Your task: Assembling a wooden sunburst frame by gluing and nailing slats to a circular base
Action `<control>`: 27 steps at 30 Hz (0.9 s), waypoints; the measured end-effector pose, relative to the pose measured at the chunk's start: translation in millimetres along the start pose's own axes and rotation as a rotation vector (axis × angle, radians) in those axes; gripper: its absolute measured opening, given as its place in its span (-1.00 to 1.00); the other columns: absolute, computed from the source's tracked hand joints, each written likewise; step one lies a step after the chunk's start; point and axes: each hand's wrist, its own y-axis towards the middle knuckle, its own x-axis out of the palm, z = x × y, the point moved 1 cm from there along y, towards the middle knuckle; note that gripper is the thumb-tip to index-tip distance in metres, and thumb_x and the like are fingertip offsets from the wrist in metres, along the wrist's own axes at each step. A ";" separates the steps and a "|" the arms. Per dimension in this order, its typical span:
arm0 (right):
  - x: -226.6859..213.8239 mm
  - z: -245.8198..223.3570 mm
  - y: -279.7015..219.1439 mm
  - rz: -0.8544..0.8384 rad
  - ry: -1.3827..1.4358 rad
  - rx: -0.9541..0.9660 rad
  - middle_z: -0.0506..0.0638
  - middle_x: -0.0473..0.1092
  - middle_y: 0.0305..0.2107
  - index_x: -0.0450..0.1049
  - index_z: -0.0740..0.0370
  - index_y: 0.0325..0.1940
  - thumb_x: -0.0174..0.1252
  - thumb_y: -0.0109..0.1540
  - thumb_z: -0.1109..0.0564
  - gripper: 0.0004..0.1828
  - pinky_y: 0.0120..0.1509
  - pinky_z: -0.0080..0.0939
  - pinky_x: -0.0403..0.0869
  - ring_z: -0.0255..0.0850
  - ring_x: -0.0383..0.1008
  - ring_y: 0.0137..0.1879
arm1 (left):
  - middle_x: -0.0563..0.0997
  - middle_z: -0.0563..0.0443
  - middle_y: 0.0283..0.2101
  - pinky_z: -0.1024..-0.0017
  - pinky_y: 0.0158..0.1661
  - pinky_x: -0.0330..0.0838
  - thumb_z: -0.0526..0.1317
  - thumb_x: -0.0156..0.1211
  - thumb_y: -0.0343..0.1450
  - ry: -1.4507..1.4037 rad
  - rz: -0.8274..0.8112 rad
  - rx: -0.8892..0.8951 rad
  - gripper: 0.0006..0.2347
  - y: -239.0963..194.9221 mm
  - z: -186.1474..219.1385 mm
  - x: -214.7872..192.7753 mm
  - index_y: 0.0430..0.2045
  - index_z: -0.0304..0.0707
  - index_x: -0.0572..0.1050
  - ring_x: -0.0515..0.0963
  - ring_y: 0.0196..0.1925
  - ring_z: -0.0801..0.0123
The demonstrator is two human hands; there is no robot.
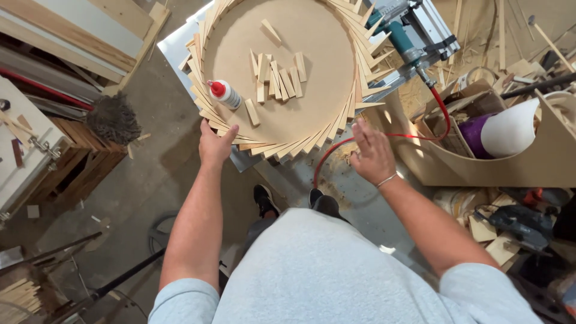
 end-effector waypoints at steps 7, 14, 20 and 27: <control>39.6 -6.2 7.9 0.142 -0.284 -0.007 0.30 0.30 0.27 0.29 0.27 0.43 0.15 -0.04 0.12 -0.10 0.21 0.20 0.31 0.14 0.41 0.19 | 0.46 -0.29 0.30 0.02 0.31 0.30 0.18 0.41 0.34 0.015 0.003 0.005 -0.14 4.7 -1.3 3.8 0.46 -0.07 0.04 0.41 0.36 -0.09; 42.7 -7.5 -11.9 0.112 -0.366 0.019 0.35 0.37 0.13 0.36 0.35 0.33 0.14 -0.16 0.17 -0.10 0.22 0.31 0.26 0.16 0.41 0.13 | 0.46 -0.30 0.30 0.02 0.30 0.31 0.21 0.39 0.35 0.046 0.001 -0.005 -0.14 -0.8 0.3 0.1 0.46 -0.07 0.03 0.42 0.35 -0.11; 19.4 -1.2 -55.6 -0.341 -0.290 0.276 -0.03 0.49 -0.01 0.28 -0.12 0.48 0.10 0.05 -0.13 -0.14 0.18 0.26 0.26 0.04 0.43 0.14 | 0.46 -0.31 0.29 0.01 0.31 0.30 0.21 0.40 0.32 0.048 -0.011 -0.012 -0.14 10.2 -3.9 1.5 0.45 -0.05 0.05 0.42 0.35 -0.12; -29.2 -22.5 -7.1 -0.089 -0.166 0.191 -0.01 0.46 -0.10 0.39 -0.01 0.44 0.25 0.05 -0.08 -0.17 0.09 0.06 0.36 -0.04 0.47 -0.02 | 0.50 -0.27 0.26 -0.03 0.27 0.34 0.21 0.39 0.33 0.042 -0.004 0.008 -0.14 0.2 1.3 -2.9 0.45 -0.08 0.04 0.45 0.33 -0.11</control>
